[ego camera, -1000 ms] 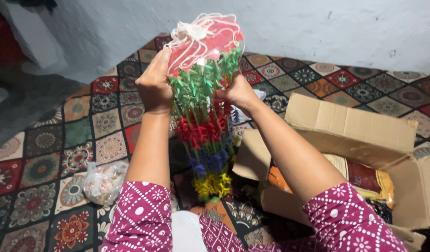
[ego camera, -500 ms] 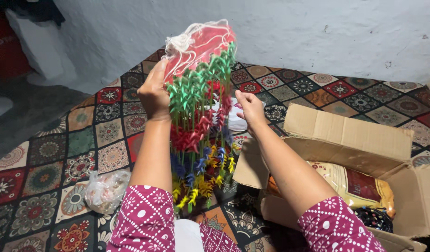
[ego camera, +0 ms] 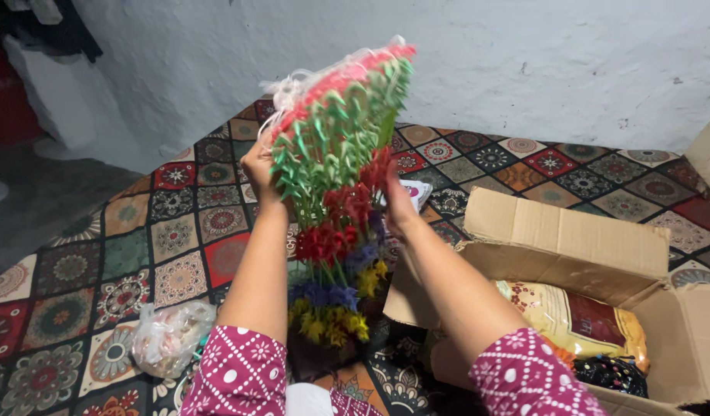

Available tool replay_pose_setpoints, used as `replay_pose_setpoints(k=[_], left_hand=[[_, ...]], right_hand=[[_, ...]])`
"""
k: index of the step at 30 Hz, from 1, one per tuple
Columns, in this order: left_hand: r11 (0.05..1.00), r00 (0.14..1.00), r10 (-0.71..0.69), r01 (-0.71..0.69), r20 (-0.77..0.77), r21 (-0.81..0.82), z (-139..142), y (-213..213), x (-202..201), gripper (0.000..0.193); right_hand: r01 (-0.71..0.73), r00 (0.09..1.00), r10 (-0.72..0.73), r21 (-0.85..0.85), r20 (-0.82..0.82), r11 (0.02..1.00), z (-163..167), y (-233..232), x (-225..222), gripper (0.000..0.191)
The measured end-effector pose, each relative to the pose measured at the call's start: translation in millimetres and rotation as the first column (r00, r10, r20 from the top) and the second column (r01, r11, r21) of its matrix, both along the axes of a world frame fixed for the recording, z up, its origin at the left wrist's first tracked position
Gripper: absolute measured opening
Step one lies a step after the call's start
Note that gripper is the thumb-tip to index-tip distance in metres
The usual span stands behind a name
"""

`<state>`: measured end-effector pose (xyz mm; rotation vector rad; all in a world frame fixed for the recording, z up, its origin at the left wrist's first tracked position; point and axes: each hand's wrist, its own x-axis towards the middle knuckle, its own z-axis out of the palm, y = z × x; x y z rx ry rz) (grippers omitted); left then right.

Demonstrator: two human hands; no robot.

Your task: The person wraps decorative items in orange paper and places them into an open cardboard box, then unwraps a plastic-covered decorative piece and sets it aside. They then gather artificial flower garlands and place them into a white plastic bag on the floor.

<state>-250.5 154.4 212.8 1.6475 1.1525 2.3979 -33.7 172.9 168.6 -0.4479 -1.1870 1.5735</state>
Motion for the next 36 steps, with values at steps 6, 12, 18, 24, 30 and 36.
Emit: replay_pose_setpoints(k=[6,12,18,24,30,36], left_hand=[[0.965,0.923,0.196,-0.122,-0.33,0.232,9.3,-13.3,-2.0,0.024],[0.948,0.813,0.251,-0.096,-0.526,0.303,34.7,-58.3,14.7,0.027],[0.984,0.933,-0.038,0.098,-0.359,0.151,33.2,-73.7,48.1,0.033],[0.953,0.946,0.002,0.097,-0.325,0.286,25.7,-33.8,49.8,0.03],[0.991,0.996,0.06,-0.051,-0.073,0.121,-4.5,4.9,49.7,0.024],[0.998,0.997,0.07,-0.071,0.037,0.004,-44.5,15.8,48.8,0.025]], right_hand=[[-0.536,0.743,0.44,-0.054,-0.505,0.843,-21.6,14.9,16.8,0.065],[0.463,0.857,-0.515,-0.407,-0.022,0.788,-37.1,27.7,54.2,0.042],[0.121,0.967,-0.135,-0.078,-0.215,0.99,-25.1,30.8,59.8,0.039],[-0.149,0.96,0.15,0.024,-0.235,0.989,-18.4,41.1,33.1,0.046],[-0.339,0.901,0.314,-0.032,-0.3,0.94,-59.4,14.4,-4.4,0.053],[-0.472,0.834,0.409,-0.093,-0.371,0.877,-96.5,-23.3,-36.1,0.059]])
